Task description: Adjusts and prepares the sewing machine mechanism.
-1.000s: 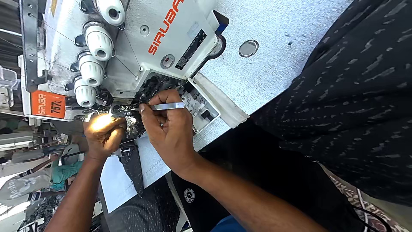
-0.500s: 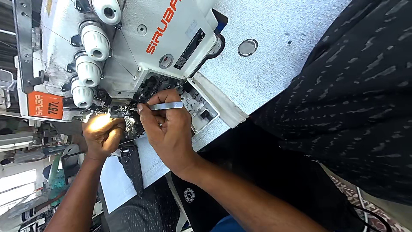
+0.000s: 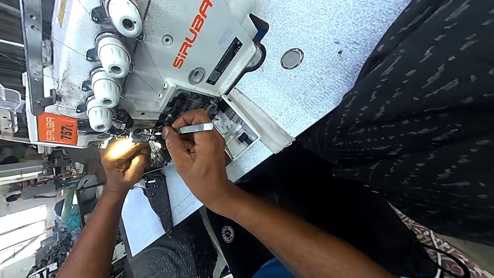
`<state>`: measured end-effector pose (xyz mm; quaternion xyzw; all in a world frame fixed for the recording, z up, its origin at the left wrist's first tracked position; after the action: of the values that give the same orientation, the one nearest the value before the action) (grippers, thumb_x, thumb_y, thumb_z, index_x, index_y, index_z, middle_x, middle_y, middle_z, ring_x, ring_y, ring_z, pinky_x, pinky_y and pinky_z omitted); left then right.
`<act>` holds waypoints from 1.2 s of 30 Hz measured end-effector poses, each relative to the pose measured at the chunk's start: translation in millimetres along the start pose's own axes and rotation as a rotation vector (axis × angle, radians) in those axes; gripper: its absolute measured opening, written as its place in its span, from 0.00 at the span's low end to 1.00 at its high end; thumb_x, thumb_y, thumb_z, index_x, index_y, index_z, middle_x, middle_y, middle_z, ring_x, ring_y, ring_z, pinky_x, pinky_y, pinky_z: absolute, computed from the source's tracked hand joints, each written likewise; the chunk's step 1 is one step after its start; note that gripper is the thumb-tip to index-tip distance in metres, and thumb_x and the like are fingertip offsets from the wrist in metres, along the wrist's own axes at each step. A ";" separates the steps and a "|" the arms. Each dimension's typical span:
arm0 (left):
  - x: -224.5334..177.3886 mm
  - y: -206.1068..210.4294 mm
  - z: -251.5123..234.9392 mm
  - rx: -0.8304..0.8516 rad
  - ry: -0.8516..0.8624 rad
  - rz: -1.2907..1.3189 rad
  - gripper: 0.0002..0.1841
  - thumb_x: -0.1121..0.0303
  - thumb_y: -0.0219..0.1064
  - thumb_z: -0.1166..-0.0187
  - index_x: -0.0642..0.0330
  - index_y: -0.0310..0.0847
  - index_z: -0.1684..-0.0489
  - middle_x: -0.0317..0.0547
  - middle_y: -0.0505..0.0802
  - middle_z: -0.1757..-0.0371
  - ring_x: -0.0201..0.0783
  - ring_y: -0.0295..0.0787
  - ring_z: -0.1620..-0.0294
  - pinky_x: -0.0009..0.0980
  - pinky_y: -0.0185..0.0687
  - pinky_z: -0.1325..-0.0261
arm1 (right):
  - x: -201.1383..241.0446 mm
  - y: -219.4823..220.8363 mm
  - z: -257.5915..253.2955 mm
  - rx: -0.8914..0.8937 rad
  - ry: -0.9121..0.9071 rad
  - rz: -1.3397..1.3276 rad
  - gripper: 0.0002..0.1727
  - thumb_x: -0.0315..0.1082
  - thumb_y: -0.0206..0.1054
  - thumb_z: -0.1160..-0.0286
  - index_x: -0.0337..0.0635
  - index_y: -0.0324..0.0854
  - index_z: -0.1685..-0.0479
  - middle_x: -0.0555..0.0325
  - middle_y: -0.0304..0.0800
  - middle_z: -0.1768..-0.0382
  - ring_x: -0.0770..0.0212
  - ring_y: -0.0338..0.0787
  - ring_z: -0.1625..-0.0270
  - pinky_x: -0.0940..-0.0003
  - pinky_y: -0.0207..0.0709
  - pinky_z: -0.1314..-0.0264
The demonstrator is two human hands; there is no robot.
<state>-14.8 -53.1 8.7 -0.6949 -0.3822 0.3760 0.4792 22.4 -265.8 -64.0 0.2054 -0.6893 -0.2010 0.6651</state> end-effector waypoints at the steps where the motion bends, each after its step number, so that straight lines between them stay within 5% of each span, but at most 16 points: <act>1: 0.0 -0.2 -0.2 -0.001 0.003 0.001 0.13 0.65 0.57 0.20 0.60 0.85 0.70 0.38 0.88 0.72 0.21 0.82 0.63 0.21 0.74 0.53 | 0.0 -0.4 0.3 -0.004 0.009 -0.016 0.07 0.25 0.70 0.22 0.40 0.78 0.51 0.55 0.82 0.60 0.70 0.83 0.74 0.77 0.83 0.77; 7: -1.4 0.2 -1.1 0.017 0.007 0.024 0.13 0.65 0.56 0.17 0.59 0.85 0.66 0.35 0.87 0.70 0.18 0.82 0.62 0.18 0.75 0.53 | 0.7 -2.8 0.7 -0.034 0.050 -0.060 0.06 0.23 0.65 0.20 0.40 0.77 0.50 0.53 0.83 0.58 0.66 0.89 0.69 0.71 0.89 0.72; 12: -1.4 0.2 -1.1 0.011 0.006 0.038 0.12 0.66 0.57 0.18 0.60 0.84 0.66 0.36 0.88 0.70 0.18 0.82 0.62 0.18 0.75 0.52 | 1.9 -2.8 1.9 -0.052 -0.022 0.062 0.06 0.22 0.65 0.25 0.41 0.79 0.55 0.56 0.80 0.59 0.71 0.81 0.72 0.79 0.78 0.77; 36: -1.3 0.0 -1.5 0.014 0.013 0.011 0.13 0.66 0.56 0.19 0.60 0.84 0.68 0.37 0.87 0.72 0.20 0.82 0.64 0.19 0.73 0.54 | -1.9 2.3 1.1 -0.014 0.073 -0.077 0.07 0.25 0.66 0.19 0.41 0.76 0.49 0.54 0.85 0.60 0.67 0.87 0.74 0.73 0.87 0.76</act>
<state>-14.0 -54.8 9.3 -0.6961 -0.3726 0.3769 0.4843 21.3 -262.9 -64.4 0.2343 -0.6546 -0.2236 0.6831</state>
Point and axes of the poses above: each hand's wrist, its own z-axis away from the middle knuckle, its own y-axis out of the palm, x = y × z, the point moved 2 cm from there along -z, towards the middle knuckle
